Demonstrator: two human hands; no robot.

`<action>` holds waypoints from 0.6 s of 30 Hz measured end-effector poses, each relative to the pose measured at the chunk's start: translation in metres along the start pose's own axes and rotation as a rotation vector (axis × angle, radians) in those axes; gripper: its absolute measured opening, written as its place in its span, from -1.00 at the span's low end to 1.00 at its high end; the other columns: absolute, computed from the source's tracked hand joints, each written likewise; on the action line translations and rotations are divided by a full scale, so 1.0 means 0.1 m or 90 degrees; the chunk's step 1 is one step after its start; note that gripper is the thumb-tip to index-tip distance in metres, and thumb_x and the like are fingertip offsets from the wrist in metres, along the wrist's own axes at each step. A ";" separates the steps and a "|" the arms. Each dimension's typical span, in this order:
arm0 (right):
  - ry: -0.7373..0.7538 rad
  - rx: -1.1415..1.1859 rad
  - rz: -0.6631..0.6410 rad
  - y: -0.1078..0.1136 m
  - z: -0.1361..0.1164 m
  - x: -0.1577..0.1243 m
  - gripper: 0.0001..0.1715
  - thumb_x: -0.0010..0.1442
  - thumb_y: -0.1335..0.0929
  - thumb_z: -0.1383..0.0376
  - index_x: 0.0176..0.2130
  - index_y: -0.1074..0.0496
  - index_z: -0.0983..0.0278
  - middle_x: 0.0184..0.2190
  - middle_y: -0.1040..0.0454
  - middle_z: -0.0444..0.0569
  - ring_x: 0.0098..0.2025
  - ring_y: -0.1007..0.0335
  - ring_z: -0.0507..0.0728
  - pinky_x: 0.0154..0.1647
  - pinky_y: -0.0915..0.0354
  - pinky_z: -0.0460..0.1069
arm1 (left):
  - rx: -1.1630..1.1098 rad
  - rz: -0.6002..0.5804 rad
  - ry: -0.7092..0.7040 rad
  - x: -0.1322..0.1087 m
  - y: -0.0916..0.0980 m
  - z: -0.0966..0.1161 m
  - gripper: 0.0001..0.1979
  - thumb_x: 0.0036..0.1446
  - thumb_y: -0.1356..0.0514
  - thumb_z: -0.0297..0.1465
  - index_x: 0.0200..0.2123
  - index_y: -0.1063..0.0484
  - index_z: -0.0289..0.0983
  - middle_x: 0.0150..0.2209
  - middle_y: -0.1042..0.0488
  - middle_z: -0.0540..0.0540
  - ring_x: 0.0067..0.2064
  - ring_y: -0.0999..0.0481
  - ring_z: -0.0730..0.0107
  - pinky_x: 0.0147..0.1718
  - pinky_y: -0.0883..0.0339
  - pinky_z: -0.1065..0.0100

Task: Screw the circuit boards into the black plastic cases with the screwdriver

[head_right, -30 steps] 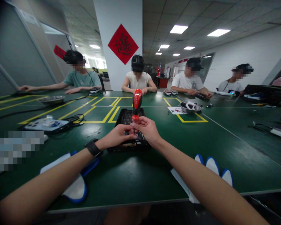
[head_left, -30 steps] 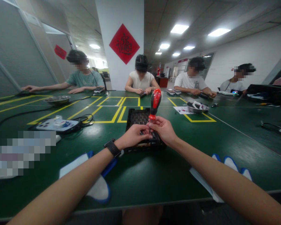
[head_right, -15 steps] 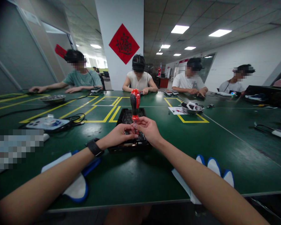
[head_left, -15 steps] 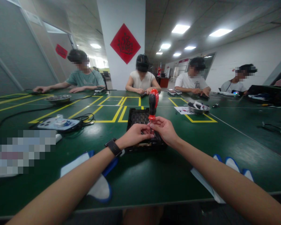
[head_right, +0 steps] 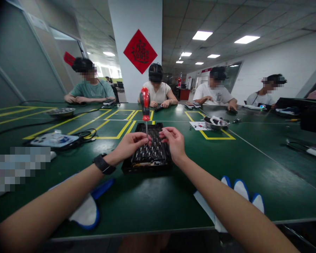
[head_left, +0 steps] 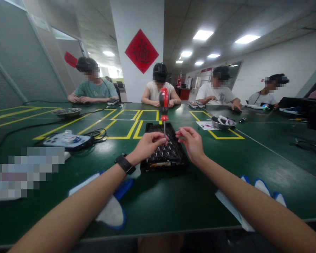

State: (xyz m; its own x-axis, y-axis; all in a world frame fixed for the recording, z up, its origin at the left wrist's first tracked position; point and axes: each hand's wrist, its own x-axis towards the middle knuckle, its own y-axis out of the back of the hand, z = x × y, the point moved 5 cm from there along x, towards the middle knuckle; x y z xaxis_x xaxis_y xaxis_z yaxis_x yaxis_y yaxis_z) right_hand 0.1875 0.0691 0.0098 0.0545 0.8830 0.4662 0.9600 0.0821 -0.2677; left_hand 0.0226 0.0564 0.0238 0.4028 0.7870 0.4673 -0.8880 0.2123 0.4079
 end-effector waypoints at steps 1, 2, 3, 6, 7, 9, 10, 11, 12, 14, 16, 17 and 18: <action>0.015 -0.020 0.060 0.10 0.02 0.04 -0.77 0.02 -0.35 0.17 -0.34 -0.38 0.28 -0.43 -0.46 -0.09 -0.41 -0.36 0.00 -0.47 -0.25 -0.12 | -0.005 0.067 0.011 0.03 0.11 -0.05 -0.74 0.09 -0.09 -0.27 -0.32 -0.42 -0.35 -0.40 -0.47 -0.06 -0.33 -0.43 0.44 -0.28 -0.28 0.42; 0.024 -0.049 0.115 0.21 0.07 0.07 -0.77 0.02 -0.34 0.16 -0.36 -0.36 0.28 -0.46 -0.44 -0.11 -0.44 -0.35 -0.01 -0.49 -0.23 -0.13 | -0.001 0.137 0.029 0.05 0.23 -0.12 -0.74 0.08 -0.08 -0.26 -0.32 -0.41 -0.34 -0.41 -0.46 -0.06 -0.35 -0.43 0.45 -0.29 -0.28 0.42; 0.026 -0.084 0.165 0.32 0.12 0.11 -0.77 0.03 -0.32 0.16 -0.37 -0.35 0.29 -0.50 -0.42 -0.13 -0.48 -0.33 -0.02 -0.51 -0.21 -0.13 | 0.018 0.196 0.059 0.05 0.35 -0.22 -0.74 0.07 -0.08 -0.25 -0.37 -0.39 -0.34 -0.44 -0.45 -0.05 -0.39 -0.43 0.46 -0.32 -0.28 0.43; -0.004 -0.242 0.240 0.54 0.34 0.20 -0.77 0.06 -0.25 0.16 -0.37 -0.32 0.29 -0.53 -0.39 -0.14 -0.52 -0.31 -0.02 -0.51 -0.21 -0.12 | 0.074 0.311 0.224 0.01 0.67 -0.64 -0.77 0.01 -0.10 -0.26 -0.50 -0.33 -0.34 -0.52 -0.41 -0.05 -0.49 -0.40 0.47 -0.44 -0.28 0.44; -0.018 -0.273 0.242 0.58 0.42 0.24 -0.77 0.05 -0.24 0.17 -0.38 -0.31 0.30 -0.55 -0.39 -0.14 -0.52 -0.30 -0.02 -0.51 -0.22 -0.12 | 0.096 0.311 0.292 -0.02 0.74 -0.78 -0.77 -0.01 -0.10 -0.28 -0.54 -0.32 -0.34 -0.54 -0.41 -0.06 -0.50 -0.40 0.46 -0.46 -0.28 0.44; -0.039 -0.321 0.238 0.60 0.54 0.31 -0.78 0.05 -0.22 0.19 -0.40 -0.31 0.30 -0.58 -0.38 -0.14 -0.53 -0.30 -0.01 -0.50 -0.23 -0.11 | 0.135 0.252 0.414 -0.08 0.82 -1.04 -0.79 -0.02 -0.08 -0.31 -0.56 -0.32 -0.34 -0.55 -0.42 -0.08 -0.51 -0.40 0.47 -0.48 -0.27 0.46; -0.047 -0.341 0.236 0.59 0.59 0.35 -0.78 0.05 -0.22 0.19 -0.41 -0.31 0.30 -0.58 -0.38 -0.14 -0.54 -0.30 0.00 -0.49 -0.23 -0.11 | 0.150 0.236 0.440 -0.10 0.86 -1.12 -0.81 -0.05 -0.09 -0.33 -0.58 -0.32 -0.34 -0.58 -0.40 -0.09 -0.54 -0.39 0.45 -0.51 -0.26 0.45; -0.057 -0.367 0.236 0.57 0.63 0.39 -0.78 0.05 -0.21 0.20 -0.42 -0.31 0.30 -0.59 -0.38 -0.14 -0.54 -0.30 0.00 -0.48 -0.24 -0.11 | 0.164 0.223 0.457 -0.13 0.89 -1.18 -0.82 -0.08 -0.11 -0.35 -0.61 -0.31 -0.34 -0.62 -0.39 -0.09 -0.56 -0.38 0.43 -0.54 -0.24 0.43; -0.069 -0.396 0.236 0.55 0.66 0.43 -0.78 0.05 -0.20 0.21 -0.42 -0.31 0.30 -0.59 -0.39 -0.13 -0.54 -0.31 0.00 -0.47 -0.24 -0.11 | 0.175 0.214 0.466 -0.14 0.91 -1.22 -0.82 -0.11 -0.13 -0.36 -0.64 -0.31 -0.34 -0.64 -0.38 -0.09 -0.58 -0.38 0.41 -0.55 -0.22 0.42; -0.102 -0.462 0.234 0.52 0.71 0.50 -0.77 0.07 -0.19 0.22 -0.44 -0.33 0.30 -0.59 -0.41 -0.11 -0.53 -0.32 0.02 -0.44 -0.24 -0.10 | 0.225 0.194 0.463 -0.15 0.94 -1.25 -0.81 -0.14 -0.15 -0.34 -0.67 -0.31 -0.33 -0.67 -0.37 -0.11 -0.58 -0.38 0.36 -0.56 -0.19 0.40; -0.143 -0.529 0.218 0.49 0.74 0.56 -0.74 0.09 -0.18 0.23 -0.46 -0.35 0.30 -0.57 -0.43 -0.08 -0.50 -0.34 0.03 -0.41 -0.24 -0.09 | 0.347 0.147 0.438 -0.13 0.93 -1.21 -0.77 -0.11 -0.12 -0.31 -0.67 -0.33 -0.31 -0.64 -0.41 -0.14 -0.52 -0.42 0.30 -0.54 -0.19 0.39; -0.166 -0.560 0.202 0.48 0.74 0.59 -0.72 0.10 -0.18 0.22 -0.48 -0.36 0.31 -0.56 -0.43 -0.06 -0.49 -0.35 0.04 -0.40 -0.24 -0.08 | 0.423 0.116 0.417 -0.12 0.91 -1.18 -0.75 -0.08 -0.09 -0.29 -0.66 -0.35 -0.31 -0.61 -0.43 -0.16 -0.48 -0.44 0.27 -0.52 -0.19 0.39; -0.191 -0.588 0.179 0.46 0.74 0.62 -0.69 0.12 -0.18 0.21 -0.50 -0.36 0.32 -0.56 -0.43 -0.04 -0.49 -0.35 0.04 -0.40 -0.24 -0.08 | 0.498 0.084 0.396 -0.11 0.88 -1.14 -0.73 -0.06 -0.06 -0.27 -0.64 -0.37 -0.30 -0.57 -0.46 -0.18 -0.44 -0.45 0.26 -0.51 -0.19 0.39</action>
State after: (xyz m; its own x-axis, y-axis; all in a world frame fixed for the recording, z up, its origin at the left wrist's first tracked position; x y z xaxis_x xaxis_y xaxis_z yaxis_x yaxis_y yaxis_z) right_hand 0.2150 0.1619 -0.0358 0.3620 0.9055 0.2215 0.7665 -0.4243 0.4820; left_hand -0.0848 0.1325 -0.0346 -0.0736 0.9867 0.1446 -0.4326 -0.1622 0.8869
